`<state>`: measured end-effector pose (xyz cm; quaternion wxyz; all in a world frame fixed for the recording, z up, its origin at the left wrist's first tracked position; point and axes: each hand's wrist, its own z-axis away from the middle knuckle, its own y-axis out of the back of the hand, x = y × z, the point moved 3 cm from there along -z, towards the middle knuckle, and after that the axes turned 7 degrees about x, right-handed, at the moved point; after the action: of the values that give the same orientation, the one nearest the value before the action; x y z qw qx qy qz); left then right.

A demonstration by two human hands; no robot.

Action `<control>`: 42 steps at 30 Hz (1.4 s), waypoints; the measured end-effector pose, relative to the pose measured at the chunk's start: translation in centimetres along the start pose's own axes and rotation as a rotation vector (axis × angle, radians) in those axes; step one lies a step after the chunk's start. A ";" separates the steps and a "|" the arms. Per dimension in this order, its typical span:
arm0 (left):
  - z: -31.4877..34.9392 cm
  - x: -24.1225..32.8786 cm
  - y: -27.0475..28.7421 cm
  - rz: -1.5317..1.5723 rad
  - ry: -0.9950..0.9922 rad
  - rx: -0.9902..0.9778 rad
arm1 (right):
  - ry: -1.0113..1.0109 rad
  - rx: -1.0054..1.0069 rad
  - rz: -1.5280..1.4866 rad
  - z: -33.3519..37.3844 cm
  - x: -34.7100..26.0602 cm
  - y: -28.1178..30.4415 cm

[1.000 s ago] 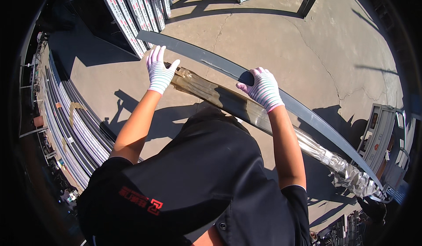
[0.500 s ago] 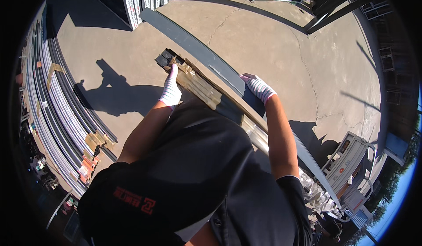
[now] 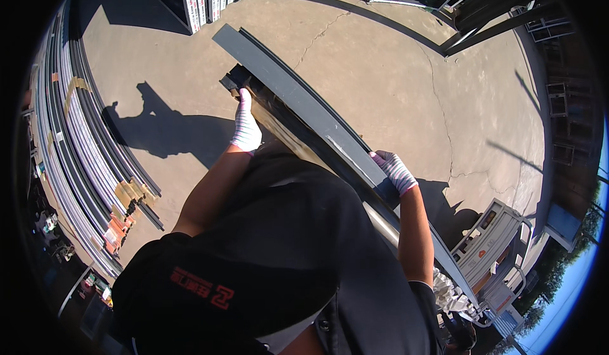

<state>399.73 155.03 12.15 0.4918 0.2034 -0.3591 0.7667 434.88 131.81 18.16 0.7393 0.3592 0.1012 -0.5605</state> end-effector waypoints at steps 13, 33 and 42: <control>-0.9 0.3 0.6 -0.059 0.114 -0.025 | -0.118 -0.088 -0.089 1.6 5.3 0.2; 1.9 8.5 -3.6 -0.999 -1.008 0.232 | 0.144 0.524 0.130 8.4 4.2 2.7; 7.1 2.9 -13.8 -1.467 -1.521 -0.492 | 0.213 1.518 0.064 18.1 7.7 -3.4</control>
<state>410.56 155.05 23.62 0.5061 0.6863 -0.5048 -0.1341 429.96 113.91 25.59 0.2922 0.8231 -0.2514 -0.4170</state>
